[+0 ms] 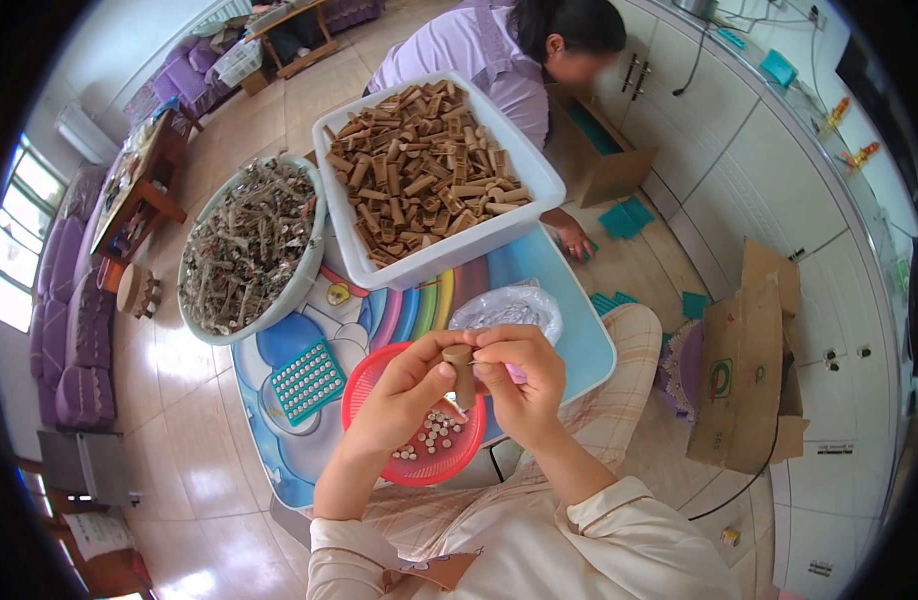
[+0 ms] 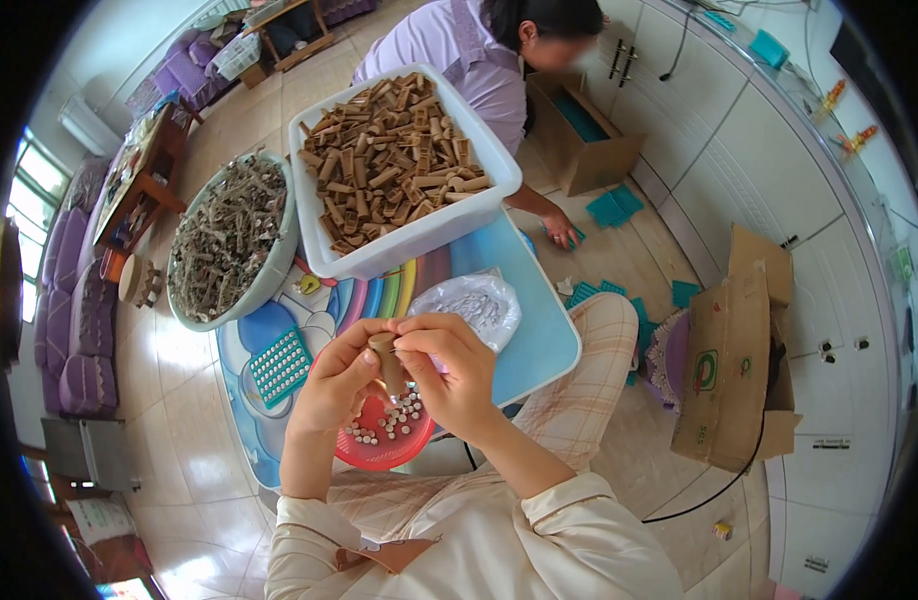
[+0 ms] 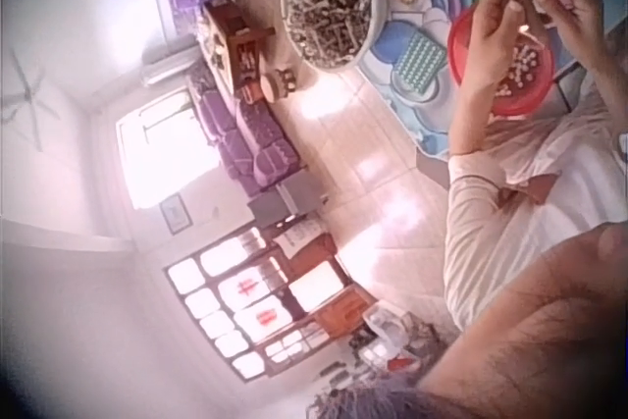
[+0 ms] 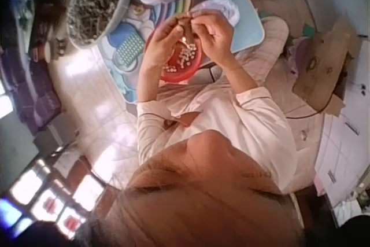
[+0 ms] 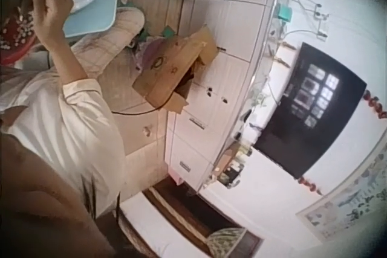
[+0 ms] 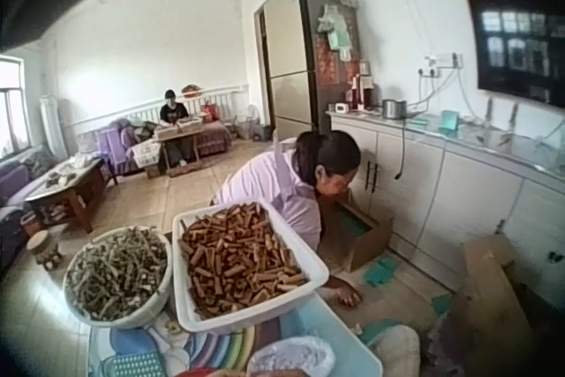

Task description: Assembling small plastic components by inserting pins into housings.

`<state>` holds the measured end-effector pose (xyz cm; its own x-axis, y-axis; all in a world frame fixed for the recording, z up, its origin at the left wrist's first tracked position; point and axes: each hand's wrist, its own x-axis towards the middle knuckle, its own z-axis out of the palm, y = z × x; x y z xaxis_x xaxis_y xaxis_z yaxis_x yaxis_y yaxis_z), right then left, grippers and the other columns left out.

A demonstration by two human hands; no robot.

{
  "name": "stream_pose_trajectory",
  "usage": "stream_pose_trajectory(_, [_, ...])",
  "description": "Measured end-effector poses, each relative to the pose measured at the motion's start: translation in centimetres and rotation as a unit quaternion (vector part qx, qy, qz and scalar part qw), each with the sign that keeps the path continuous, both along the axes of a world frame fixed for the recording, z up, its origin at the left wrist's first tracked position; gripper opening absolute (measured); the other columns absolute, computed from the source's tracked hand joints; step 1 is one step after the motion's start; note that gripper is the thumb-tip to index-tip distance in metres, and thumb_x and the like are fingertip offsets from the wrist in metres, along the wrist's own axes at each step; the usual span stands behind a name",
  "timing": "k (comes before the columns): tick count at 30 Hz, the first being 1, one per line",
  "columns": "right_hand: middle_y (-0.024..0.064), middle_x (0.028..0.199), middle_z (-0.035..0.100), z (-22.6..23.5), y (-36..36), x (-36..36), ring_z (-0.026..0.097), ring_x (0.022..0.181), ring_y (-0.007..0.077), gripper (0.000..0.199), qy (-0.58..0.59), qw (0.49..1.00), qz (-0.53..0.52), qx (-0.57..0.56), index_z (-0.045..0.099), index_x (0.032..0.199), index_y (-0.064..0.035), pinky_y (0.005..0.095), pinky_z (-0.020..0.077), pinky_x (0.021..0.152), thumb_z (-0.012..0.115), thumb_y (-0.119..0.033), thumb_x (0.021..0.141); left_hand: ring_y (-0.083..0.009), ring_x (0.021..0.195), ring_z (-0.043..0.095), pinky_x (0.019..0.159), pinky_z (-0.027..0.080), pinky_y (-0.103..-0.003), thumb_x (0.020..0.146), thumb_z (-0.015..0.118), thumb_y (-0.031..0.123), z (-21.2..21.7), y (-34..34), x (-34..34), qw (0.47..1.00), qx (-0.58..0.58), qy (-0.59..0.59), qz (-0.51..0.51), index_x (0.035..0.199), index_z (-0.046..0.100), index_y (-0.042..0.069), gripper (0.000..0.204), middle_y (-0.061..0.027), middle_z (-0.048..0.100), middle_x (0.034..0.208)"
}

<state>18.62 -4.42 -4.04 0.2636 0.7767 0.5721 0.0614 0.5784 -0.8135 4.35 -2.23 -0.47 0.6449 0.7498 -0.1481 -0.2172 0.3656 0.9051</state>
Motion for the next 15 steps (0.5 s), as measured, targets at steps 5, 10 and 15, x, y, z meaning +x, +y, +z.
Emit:
stream_pose_trajectory(5, [0.0088, 0.088, 0.059, -0.1, -0.1, 0.0, 0.060, 0.077, 0.0210, 0.011, -0.025, 0.998, -0.002, 0.060, 0.057, 0.081, -0.0041, 0.0277, 0.0489, 0.065, 0.061, 0.002, 0.073, -0.0121, 0.073, 0.056, 0.058, 0.050, -0.022, 0.089, 0.042, 0.018, -0.3, -0.6, 0.2, 0.998, 0.004, -0.049, 0.044, 0.117, 0.038, 0.000, 0.033, -0.0065, 0.054, 0.087])
stream_pose_trajectory(10, [0.0097, 0.088, 0.057, 0.4, -0.2, 0.2, 0.061, 0.083, 0.0240, 0.013, -0.049, 0.997, 0.016, 0.065, 0.057, 0.082, -0.0028, 0.0294, 0.0508, 0.069, 0.060, 0.004, 0.072, -0.0110, 0.057, 0.055, 0.051, 0.047, -0.018, 0.086, 0.049, 0.025, 0.6, -1.1, 0.8, 0.988, 0.059, 0.084, 0.118, 0.113, 0.038, -0.005, 0.042, -0.0069, 0.054, 0.078])
stream_pose_trajectory(15, [0.0084, 0.090, 0.056, 0.1, 0.1, 0.5, 0.060, 0.084, 0.0231, 0.011, -0.020, 0.998, 0.038, 0.050, 0.055, 0.081, -0.0026, 0.0287, 0.0497, 0.067, 0.059, 0.004, 0.073, -0.0102, 0.058, 0.054, 0.051, 0.044, -0.018, 0.089, 0.044, 0.022, -0.2, -0.9, 0.4, 0.989, 0.109, 0.051, 0.085, 0.113, 0.039, -0.005, 0.037, -0.0054, 0.054, 0.071])
